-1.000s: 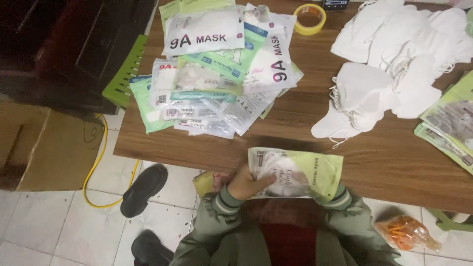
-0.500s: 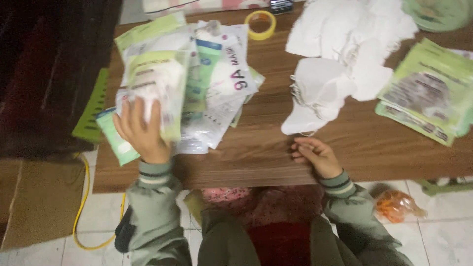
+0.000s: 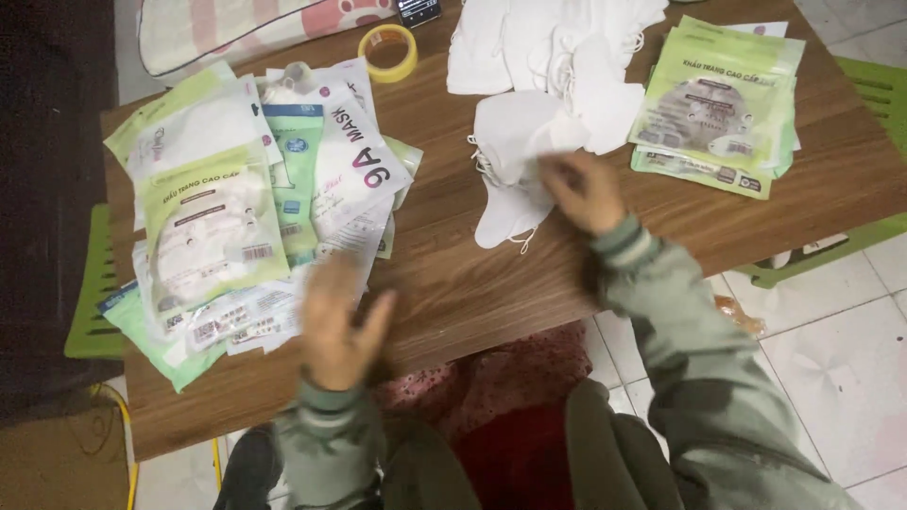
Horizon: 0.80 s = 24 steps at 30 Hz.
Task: Folding white face masks and inserting them into individual plastic packaging sleeves.
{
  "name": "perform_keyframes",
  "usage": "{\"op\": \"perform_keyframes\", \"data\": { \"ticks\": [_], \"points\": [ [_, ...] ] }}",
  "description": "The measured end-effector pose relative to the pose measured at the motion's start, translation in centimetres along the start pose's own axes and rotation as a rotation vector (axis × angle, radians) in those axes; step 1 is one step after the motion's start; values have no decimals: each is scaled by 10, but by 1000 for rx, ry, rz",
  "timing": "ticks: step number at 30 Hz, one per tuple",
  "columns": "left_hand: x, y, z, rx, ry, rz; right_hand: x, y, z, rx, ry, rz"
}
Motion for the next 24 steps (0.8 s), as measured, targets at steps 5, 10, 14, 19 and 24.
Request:
{"op": "perform_keyframes", "data": {
  "ticks": [5, 10, 14, 19, 24],
  "points": [
    [-64, 87, -19, -291, -208, 167, 89, 18, -33, -363, 54, 84],
    [-88, 128, -21, -604, -473, 352, 113, 30, 1, -647, 417, 420],
    [-102, 146, -5, -744, -833, 318, 113, 39, 4, -755, 430, 408],
    [-101, 145, -7, -736, -825, 340, 104, 48, -15, -864, 219, 332],
    [-104, 146, -3, -808, -840, 267, 74, 55, -14, -387, -6, 70]
  ]
}}
Point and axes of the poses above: each hand's wrist, its own x-axis towards the middle knuckle, its own y-axis out of the palm, z = x × y, the point moved 1 cm from there along x, towards the middle knuckle, and after that the axes turned 1 degree about x, right-handed, at the moved point
